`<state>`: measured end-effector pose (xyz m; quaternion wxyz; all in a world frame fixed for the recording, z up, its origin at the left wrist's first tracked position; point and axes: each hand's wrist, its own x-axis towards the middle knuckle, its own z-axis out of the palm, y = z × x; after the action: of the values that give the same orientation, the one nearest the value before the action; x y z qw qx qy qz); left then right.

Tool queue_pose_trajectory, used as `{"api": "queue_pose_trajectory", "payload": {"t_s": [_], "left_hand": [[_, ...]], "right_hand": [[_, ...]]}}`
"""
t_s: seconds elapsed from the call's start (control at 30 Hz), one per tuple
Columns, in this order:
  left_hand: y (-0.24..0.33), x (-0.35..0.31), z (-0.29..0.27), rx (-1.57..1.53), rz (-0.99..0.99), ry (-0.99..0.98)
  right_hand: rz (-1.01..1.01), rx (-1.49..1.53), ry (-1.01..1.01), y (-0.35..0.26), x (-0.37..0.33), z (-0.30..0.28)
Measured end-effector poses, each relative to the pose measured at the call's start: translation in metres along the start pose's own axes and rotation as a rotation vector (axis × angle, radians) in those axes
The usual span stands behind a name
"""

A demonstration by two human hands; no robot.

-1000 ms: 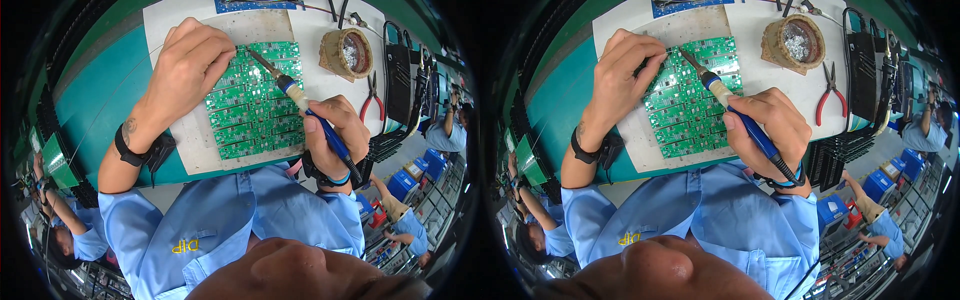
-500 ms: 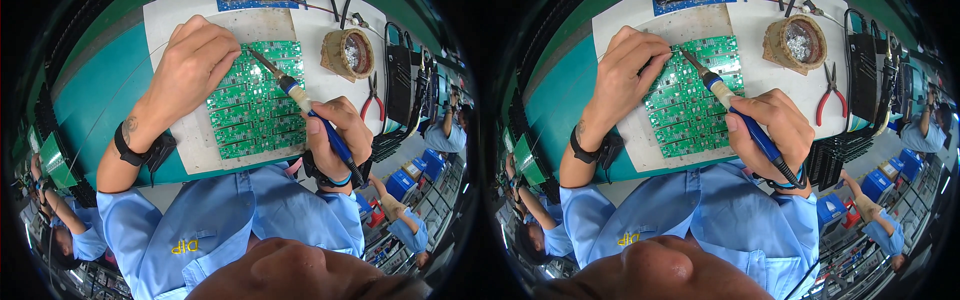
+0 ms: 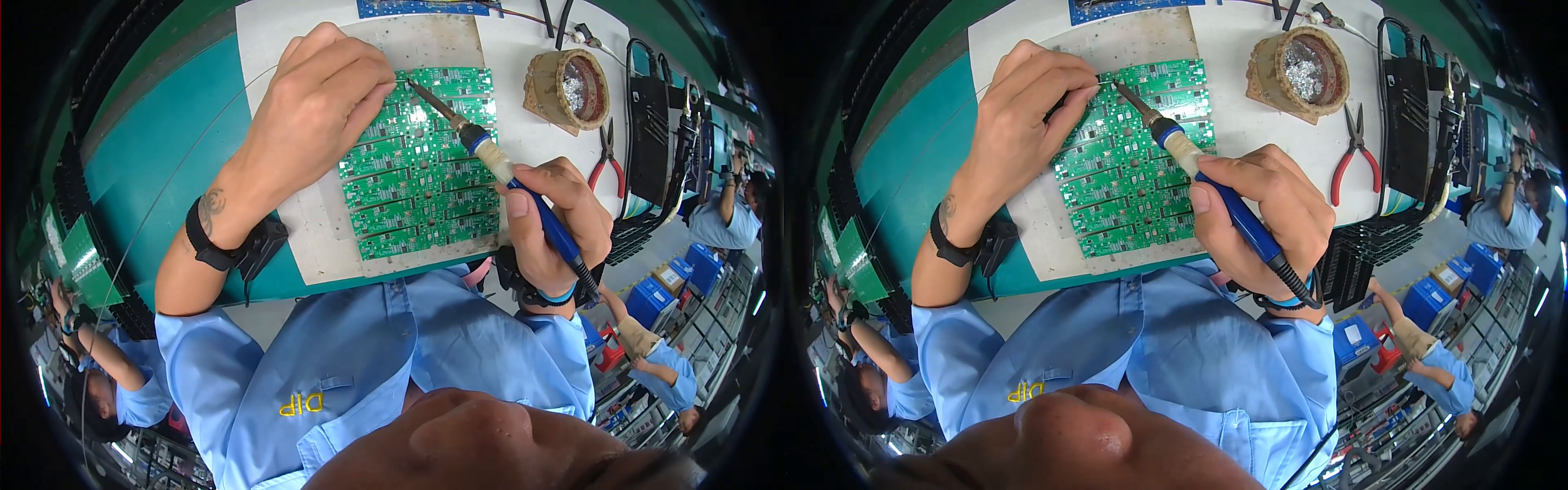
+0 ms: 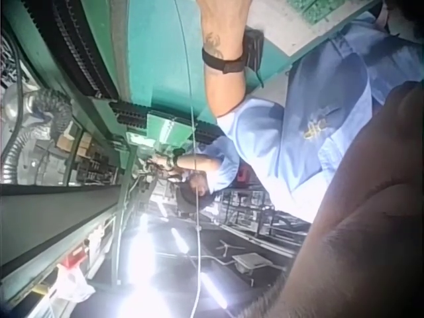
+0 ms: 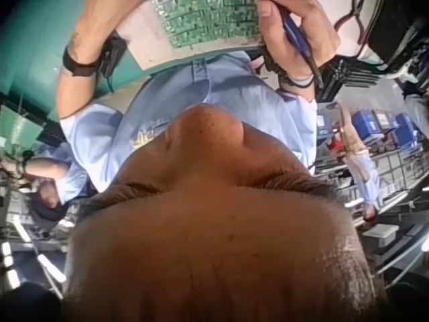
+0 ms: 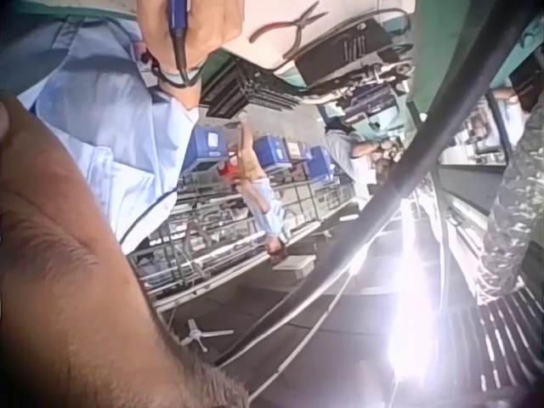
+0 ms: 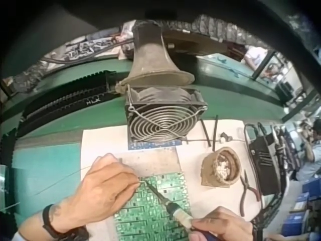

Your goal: Solder electronic components onto a printed circuit board.

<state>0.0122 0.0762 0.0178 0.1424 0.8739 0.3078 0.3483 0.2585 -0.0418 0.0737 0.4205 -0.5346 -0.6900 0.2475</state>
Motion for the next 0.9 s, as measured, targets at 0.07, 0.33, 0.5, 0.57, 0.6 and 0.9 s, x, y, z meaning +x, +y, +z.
{"api": "queue_pose_trajectory", "payload": {"t_s": [0.07, 0.33, 0.5, 0.57, 0.6, 0.9], "left_hand": [[0.0, -0.001, 0.0, 0.005, -0.005, 0.003], [-0.001, -0.001, 0.0, 0.013, 0.006, 0.026], [-0.003, 0.0, 0.001, 0.031, 0.017, 0.065], [-0.004, 0.0, 0.002, 0.005, -0.038, 0.121], [-0.004, 0.0, 0.001, -0.007, -0.066, 0.148], [-0.003, -0.001, -0.013, 0.301, -0.092, 0.081]], "right_hand": [[0.002, 0.004, 0.0, 0.0, 0.0, -0.001], [0.034, -0.004, 0.056, -0.003, -0.013, -0.015], [0.033, 0.014, 0.252, 0.011, -0.046, -0.031], [0.012, 0.024, 0.323, 0.021, -0.06, -0.031], [0.022, -0.108, 0.384, 0.027, -0.066, -0.028], [-0.038, -0.122, 0.498, 0.05, -0.073, -0.007]]}}
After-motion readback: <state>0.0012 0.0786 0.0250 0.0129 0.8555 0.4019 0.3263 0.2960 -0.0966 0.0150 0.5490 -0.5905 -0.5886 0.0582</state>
